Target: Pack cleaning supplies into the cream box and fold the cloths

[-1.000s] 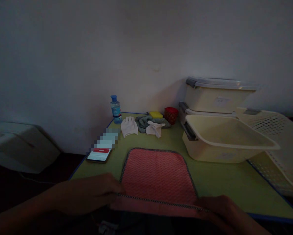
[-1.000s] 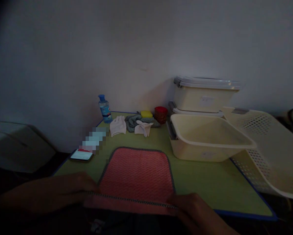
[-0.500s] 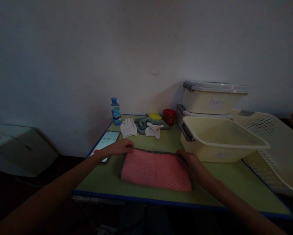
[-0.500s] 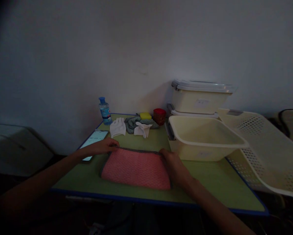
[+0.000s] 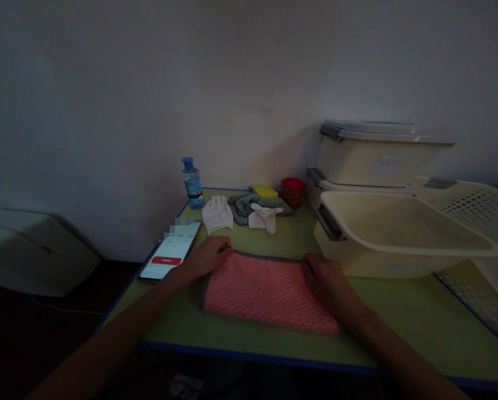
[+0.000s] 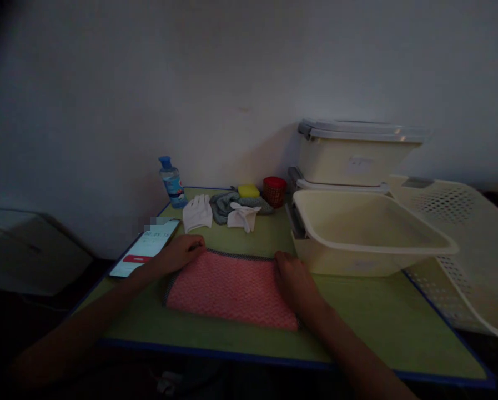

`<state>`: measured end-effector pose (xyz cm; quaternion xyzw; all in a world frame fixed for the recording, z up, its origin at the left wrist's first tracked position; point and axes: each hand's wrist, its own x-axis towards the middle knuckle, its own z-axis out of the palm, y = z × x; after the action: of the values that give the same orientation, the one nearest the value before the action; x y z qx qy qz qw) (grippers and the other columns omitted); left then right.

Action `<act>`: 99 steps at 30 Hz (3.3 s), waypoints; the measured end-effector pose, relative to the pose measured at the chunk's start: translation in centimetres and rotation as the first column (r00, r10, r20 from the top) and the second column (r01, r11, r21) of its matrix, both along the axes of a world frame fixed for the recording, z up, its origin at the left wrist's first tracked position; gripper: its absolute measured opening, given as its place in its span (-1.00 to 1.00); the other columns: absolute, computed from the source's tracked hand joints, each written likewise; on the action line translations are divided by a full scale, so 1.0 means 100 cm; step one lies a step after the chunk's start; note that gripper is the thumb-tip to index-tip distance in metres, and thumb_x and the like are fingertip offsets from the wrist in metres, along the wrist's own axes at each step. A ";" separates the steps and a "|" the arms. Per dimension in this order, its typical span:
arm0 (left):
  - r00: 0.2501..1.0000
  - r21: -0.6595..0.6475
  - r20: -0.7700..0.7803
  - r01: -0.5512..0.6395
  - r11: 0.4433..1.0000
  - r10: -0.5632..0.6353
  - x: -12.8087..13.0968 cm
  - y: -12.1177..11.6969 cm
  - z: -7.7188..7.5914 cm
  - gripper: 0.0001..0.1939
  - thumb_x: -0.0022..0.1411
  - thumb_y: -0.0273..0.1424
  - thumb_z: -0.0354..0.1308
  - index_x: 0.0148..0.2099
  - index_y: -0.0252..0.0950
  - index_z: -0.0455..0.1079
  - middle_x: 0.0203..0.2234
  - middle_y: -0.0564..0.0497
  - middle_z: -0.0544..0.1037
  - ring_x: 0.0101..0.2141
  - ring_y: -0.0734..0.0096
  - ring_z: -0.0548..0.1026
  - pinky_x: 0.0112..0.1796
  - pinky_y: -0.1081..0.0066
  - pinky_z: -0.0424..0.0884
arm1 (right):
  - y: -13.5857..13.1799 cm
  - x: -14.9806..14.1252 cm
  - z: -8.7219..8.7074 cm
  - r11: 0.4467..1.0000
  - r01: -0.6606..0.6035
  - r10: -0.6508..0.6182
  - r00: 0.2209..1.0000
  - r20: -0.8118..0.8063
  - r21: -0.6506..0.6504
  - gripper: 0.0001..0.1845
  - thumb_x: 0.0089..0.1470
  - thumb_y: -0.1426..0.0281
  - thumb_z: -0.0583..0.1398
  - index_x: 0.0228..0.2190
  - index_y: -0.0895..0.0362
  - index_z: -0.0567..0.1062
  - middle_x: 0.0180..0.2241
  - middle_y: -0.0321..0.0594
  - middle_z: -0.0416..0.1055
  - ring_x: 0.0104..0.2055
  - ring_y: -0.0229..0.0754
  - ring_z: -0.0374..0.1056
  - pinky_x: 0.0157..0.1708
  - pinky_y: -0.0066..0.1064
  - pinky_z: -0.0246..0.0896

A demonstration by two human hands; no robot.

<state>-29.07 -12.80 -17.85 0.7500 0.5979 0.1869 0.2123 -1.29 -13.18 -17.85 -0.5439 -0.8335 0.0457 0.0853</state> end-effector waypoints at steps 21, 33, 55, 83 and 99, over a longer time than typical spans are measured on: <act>0.968 0.143 -0.245 -0.026 0.989 0.061 0.012 -0.018 -0.013 -0.77 0.24 -0.23 -0.06 -0.28 -0.32 0.20 -0.28 -0.06 0.34 -0.26 0.26 0.35 -0.29 0.33 0.25 | 0.008 0.003 -0.021 0.969 -0.118 0.122 0.993 -0.006 0.216 -0.88 0.08 0.47 0.04 -0.32 0.20 0.36 -0.34 -0.07 0.34 -0.26 -0.06 0.25 -0.23 -0.23 0.20; 0.987 0.037 0.145 -0.078 0.996 0.072 0.003 -0.010 -0.015 -0.86 0.05 -0.40 0.02 -0.46 -0.27 0.09 -0.59 0.15 0.22 -0.52 0.48 0.22 -0.48 0.48 0.13 | 0.002 0.001 -0.011 0.998 -0.058 0.056 0.932 -0.357 0.004 -0.90 0.06 0.49 -0.06 -0.38 0.13 0.22 -0.48 -0.19 0.36 -0.46 -0.19 0.31 -0.47 -0.42 0.14; 0.877 -0.107 0.465 -0.085 0.991 0.126 -0.002 -0.003 -0.002 -0.77 -0.12 -0.26 0.17 -0.46 -0.34 0.34 -0.59 0.09 0.38 -0.51 0.48 0.29 -0.48 0.50 0.19 | 0.009 0.002 -0.003 0.986 -0.092 -0.012 0.787 -0.617 -0.137 -0.75 0.04 0.23 -0.03 -0.49 0.12 0.28 -0.60 -0.33 0.22 -0.54 -0.25 0.18 -0.53 -0.45 0.06; 0.970 0.317 -0.243 0.087 0.944 -0.008 0.042 -0.015 0.017 -0.68 0.12 -0.60 0.00 -0.07 -0.31 0.35 -0.17 -0.10 0.40 -0.11 0.21 0.33 -0.09 0.21 0.24 | 0.011 -0.003 -0.005 0.994 -0.110 0.059 0.629 -0.775 -0.014 -0.82 -0.06 0.31 0.10 -0.46 0.14 0.45 -0.48 -0.24 0.43 -0.41 -0.21 0.34 -0.38 -0.41 0.24; 0.901 0.208 0.285 0.276 0.939 -0.328 0.095 0.021 0.005 -0.81 0.14 -0.50 0.05 -0.49 -0.37 0.39 -0.55 0.07 0.38 -0.47 0.48 0.34 -0.43 0.52 0.21 | 0.006 -0.004 -0.005 0.987 -0.118 -0.029 0.538 -0.843 -0.110 -0.76 -0.05 0.25 0.11 -0.50 0.17 0.44 -0.56 -0.28 0.35 -0.51 -0.27 0.25 -0.51 -0.46 0.14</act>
<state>-19.57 -10.73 -17.37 0.8089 0.4154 0.3170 0.2697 -1.65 -12.59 -18.36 -0.4386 -0.6974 0.3672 0.4317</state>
